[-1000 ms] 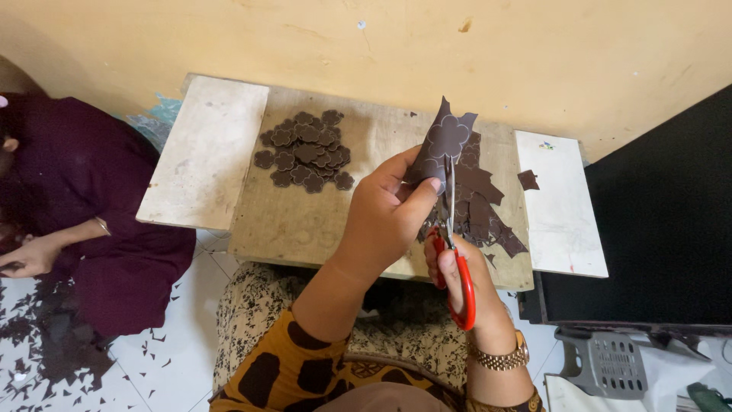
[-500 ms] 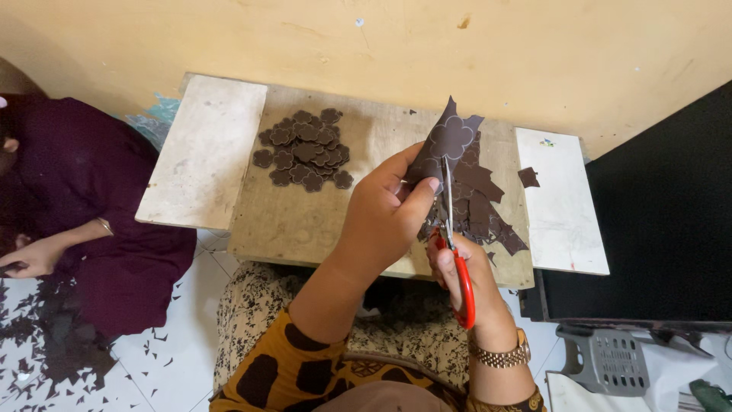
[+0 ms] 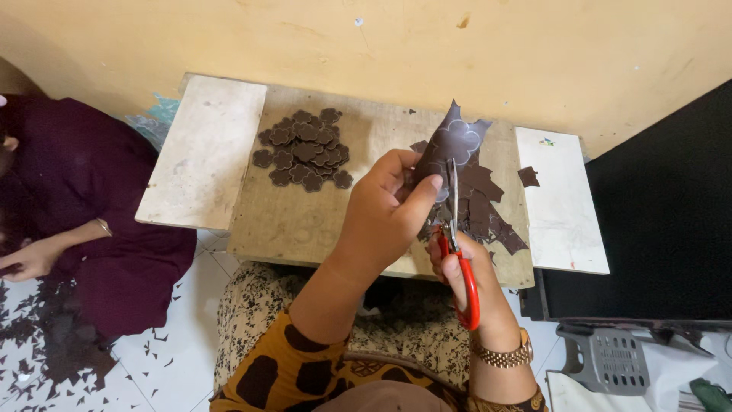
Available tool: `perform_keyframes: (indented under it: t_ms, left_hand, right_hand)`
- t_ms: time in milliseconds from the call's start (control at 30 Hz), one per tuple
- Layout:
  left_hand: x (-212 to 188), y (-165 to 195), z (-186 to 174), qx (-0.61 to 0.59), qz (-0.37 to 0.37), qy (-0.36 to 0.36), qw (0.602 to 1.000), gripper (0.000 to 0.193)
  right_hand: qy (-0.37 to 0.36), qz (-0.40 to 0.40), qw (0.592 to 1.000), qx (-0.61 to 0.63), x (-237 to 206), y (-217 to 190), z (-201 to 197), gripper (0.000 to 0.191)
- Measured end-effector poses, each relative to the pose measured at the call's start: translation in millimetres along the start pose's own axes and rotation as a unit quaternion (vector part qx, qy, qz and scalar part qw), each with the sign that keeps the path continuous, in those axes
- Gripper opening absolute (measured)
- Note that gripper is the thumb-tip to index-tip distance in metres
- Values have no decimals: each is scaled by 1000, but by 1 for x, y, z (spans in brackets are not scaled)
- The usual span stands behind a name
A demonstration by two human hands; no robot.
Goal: The person uses red-handled scissors to cut flower-shaped pieces from a dark sheet of material. The cut shapes are placed in a pile on a low wooden table, while the remaining scraps are set aside.
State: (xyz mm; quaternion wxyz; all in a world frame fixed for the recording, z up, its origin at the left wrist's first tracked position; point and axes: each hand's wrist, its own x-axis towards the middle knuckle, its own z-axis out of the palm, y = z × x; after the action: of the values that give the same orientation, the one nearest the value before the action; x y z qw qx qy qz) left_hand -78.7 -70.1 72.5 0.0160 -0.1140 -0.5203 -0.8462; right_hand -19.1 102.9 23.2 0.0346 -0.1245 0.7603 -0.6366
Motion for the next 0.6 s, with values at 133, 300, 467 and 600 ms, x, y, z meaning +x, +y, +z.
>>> perform_keyframes:
  t_ms: [133,300,467,600]
  left_hand:
    - [-5,-3,-9,6,-12,-21,1000,12]
    - [-14,20,-10,14,-44,-29,999,11]
    - [-14,23,-13,15,-51,-38,998,11]
    - [-11,19,-15,-14,-66,-43,997,11]
  right_hand:
    - [-3,0,1000,19,-5,-5,7,70]
    - [6,-10,1000,18,-10,-22,19,73]
    - [22,2,999,34,-12,-27,24,72]
    - [20,2,999,51,-11,-30,27,69]
